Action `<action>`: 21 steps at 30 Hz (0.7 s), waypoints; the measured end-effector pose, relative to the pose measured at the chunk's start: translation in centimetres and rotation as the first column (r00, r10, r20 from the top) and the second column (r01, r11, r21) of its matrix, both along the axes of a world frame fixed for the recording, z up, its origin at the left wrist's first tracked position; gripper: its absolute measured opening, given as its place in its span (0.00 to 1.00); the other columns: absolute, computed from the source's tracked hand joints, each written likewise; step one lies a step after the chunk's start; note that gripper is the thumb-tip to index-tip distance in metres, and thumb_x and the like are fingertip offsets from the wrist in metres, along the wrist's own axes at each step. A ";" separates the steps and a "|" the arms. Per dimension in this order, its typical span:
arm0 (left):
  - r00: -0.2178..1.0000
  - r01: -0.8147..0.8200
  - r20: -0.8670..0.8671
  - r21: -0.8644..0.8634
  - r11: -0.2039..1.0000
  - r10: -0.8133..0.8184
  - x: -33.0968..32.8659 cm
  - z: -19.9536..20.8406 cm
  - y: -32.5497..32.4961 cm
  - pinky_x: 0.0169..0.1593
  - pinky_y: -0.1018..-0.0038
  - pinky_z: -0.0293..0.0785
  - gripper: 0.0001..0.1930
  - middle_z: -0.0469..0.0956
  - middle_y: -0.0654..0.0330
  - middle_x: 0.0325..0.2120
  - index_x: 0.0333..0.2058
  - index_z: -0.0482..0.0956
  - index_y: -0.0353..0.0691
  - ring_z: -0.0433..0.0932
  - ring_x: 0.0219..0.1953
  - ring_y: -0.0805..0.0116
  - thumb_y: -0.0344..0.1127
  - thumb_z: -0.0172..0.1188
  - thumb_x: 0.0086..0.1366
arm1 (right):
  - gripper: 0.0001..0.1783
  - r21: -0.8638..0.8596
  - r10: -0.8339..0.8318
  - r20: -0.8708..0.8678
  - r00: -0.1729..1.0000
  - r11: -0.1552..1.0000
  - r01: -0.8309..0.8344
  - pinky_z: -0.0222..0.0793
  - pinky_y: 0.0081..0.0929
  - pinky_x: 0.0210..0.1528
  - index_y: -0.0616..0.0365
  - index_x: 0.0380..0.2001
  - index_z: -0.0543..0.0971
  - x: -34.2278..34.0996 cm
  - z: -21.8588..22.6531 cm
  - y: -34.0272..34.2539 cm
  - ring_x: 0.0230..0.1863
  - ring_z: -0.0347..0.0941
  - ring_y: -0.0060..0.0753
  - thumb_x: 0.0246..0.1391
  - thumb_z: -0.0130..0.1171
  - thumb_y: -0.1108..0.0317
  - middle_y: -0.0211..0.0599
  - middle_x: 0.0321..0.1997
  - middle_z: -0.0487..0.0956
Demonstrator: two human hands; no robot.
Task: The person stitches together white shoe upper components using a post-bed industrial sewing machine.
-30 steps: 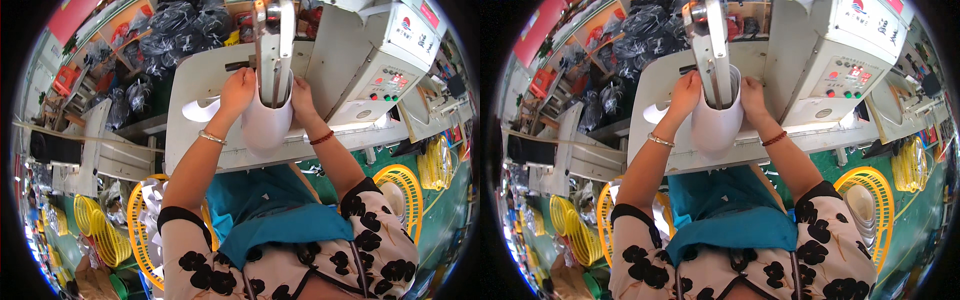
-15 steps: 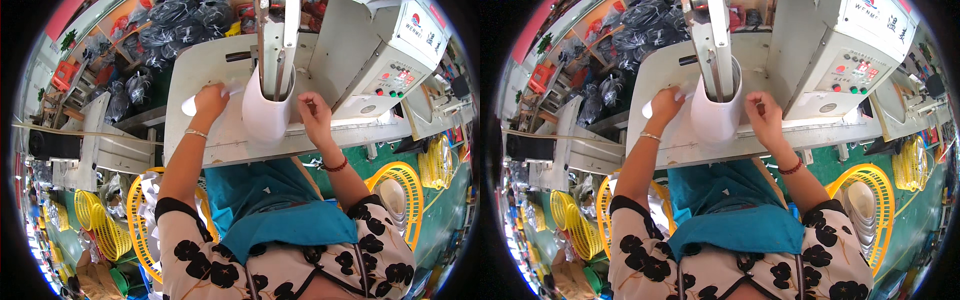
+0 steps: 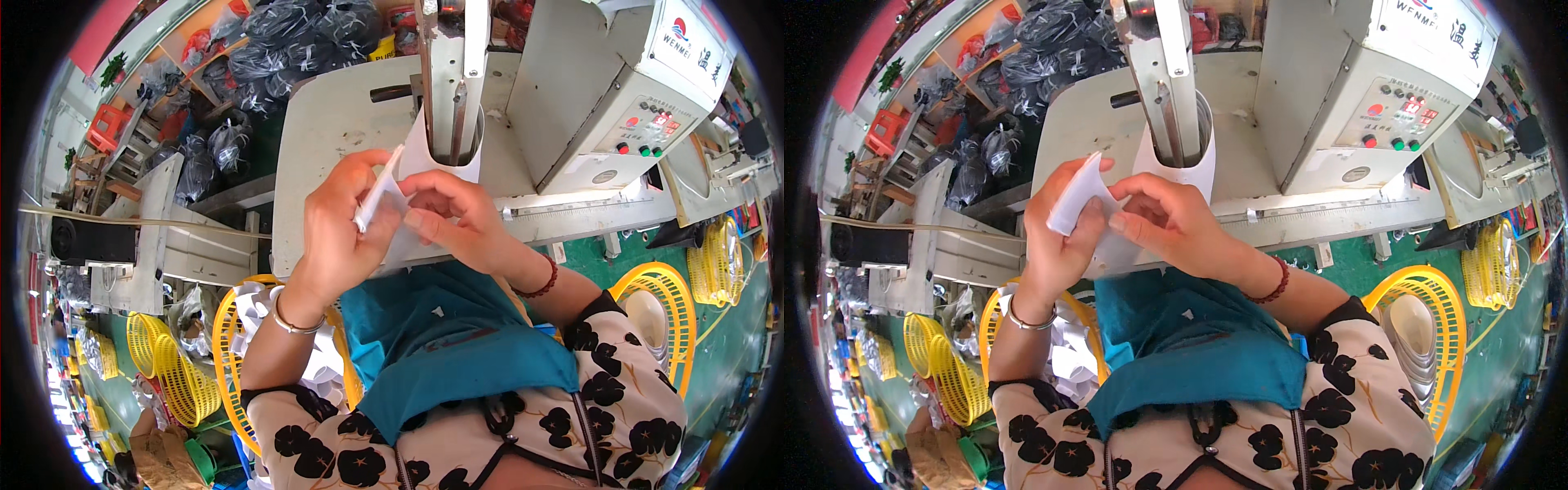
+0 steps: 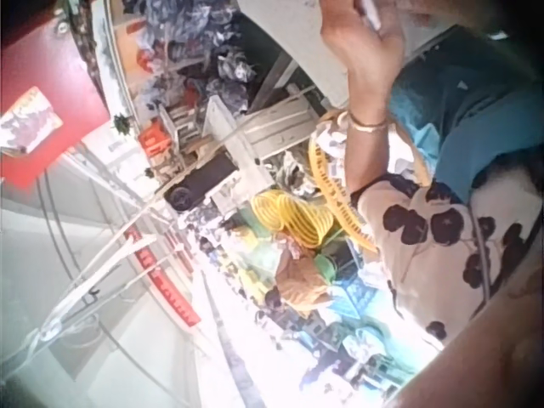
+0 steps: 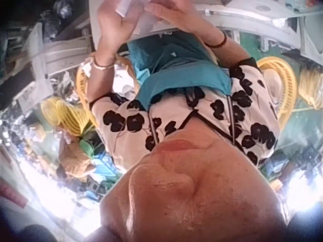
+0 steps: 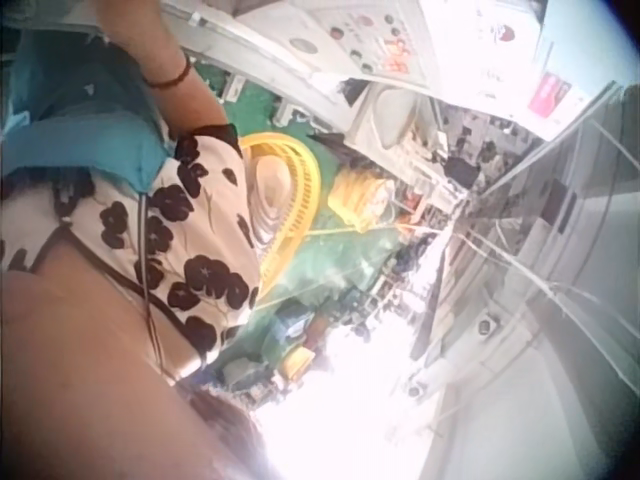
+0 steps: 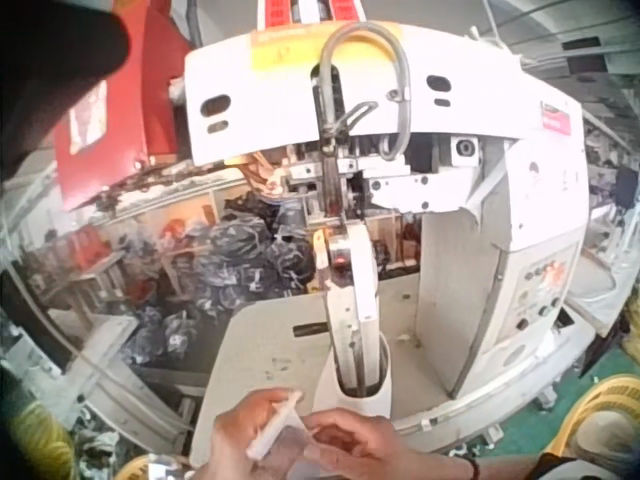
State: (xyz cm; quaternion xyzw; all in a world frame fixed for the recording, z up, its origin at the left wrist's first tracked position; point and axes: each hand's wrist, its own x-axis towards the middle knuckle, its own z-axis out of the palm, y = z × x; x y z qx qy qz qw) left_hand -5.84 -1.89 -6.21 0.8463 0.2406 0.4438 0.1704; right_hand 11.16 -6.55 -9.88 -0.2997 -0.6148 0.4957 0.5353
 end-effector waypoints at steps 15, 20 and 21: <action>0.659 0.739 0.630 -0.644 0.197 -0.411 3.0 4.9 3.0 0.44 0.77 0.67 0.30 0.75 0.64 0.36 0.44 0.72 0.34 0.72 0.39 0.76 0.54 0.63 0.51 | 0.08 0.005 -0.046 -0.390 0.920 0.999 0.053 0.62 0.17 0.41 0.60 0.32 0.73 6.1 5.7 1.1 0.36 0.67 0.15 0.50 0.50 0.67 0.27 0.31 0.73; 0.729 0.683 0.622 -0.628 0.373 -0.287 4.6 7.6 5.2 0.36 0.84 0.67 0.07 0.76 0.67 0.28 0.33 0.77 0.36 0.73 0.30 0.82 0.33 0.57 0.60 | 0.09 0.021 -0.033 -0.294 0.955 0.999 0.041 0.66 0.15 0.36 0.61 0.33 0.76 7.7 7.8 2.5 0.32 0.71 0.15 0.52 0.56 0.66 0.29 0.31 0.77; 0.746 0.663 0.592 -0.608 0.437 -0.307 5.0 8.3 5.5 0.35 0.83 0.68 0.07 0.77 0.67 0.27 0.33 0.77 0.36 0.73 0.29 0.82 0.34 0.57 0.60 | 0.09 0.063 -0.085 -0.226 0.970 0.993 0.101 0.66 0.14 0.33 0.60 0.33 0.77 8.0 8.2 2.9 0.31 0.72 0.15 0.51 0.59 0.66 0.29 0.30 0.78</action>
